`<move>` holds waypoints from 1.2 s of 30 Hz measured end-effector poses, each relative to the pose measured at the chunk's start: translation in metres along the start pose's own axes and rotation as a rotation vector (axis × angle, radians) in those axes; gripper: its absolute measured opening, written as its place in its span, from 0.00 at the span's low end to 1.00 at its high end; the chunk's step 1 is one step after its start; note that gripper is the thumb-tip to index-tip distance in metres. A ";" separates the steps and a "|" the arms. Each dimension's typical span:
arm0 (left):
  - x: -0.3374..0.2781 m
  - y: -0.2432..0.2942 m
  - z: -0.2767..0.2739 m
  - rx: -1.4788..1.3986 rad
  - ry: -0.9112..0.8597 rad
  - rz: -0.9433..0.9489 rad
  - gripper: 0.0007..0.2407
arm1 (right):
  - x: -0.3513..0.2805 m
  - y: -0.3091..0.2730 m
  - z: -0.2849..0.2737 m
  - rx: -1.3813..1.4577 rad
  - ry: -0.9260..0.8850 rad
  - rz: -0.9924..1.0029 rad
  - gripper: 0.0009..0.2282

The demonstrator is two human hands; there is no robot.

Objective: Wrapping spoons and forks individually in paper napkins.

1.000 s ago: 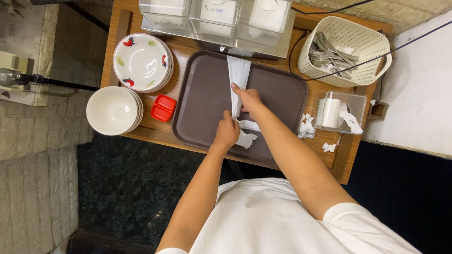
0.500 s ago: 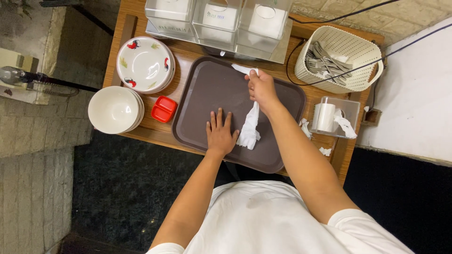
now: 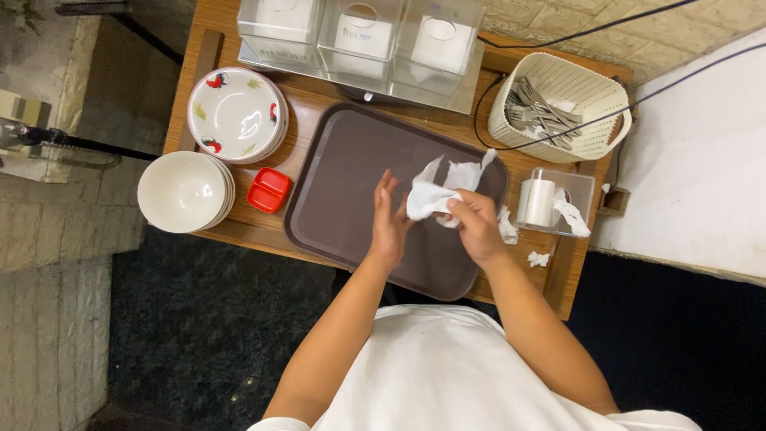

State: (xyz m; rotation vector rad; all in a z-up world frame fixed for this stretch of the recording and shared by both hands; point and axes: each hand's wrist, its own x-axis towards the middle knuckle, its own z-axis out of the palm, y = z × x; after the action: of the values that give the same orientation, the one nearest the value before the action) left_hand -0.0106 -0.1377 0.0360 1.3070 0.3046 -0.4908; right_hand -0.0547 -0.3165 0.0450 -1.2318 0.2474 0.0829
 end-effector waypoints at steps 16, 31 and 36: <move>-0.003 -0.082 0.049 -0.428 -0.345 -0.209 0.11 | -0.018 0.005 0.011 0.612 0.366 0.248 0.27; -0.020 -0.074 0.066 -0.337 -0.369 -0.493 0.20 | -0.037 0.059 -0.021 -0.759 0.428 -0.013 0.24; -0.037 -0.073 0.064 0.382 -0.420 0.144 0.16 | -0.067 0.037 -0.013 0.591 0.510 0.289 0.22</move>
State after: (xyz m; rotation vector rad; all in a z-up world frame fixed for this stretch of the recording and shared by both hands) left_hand -0.0832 -0.2060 0.0079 1.5404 -0.2433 -0.7078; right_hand -0.1283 -0.3113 0.0227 -0.6030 0.8330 -0.0562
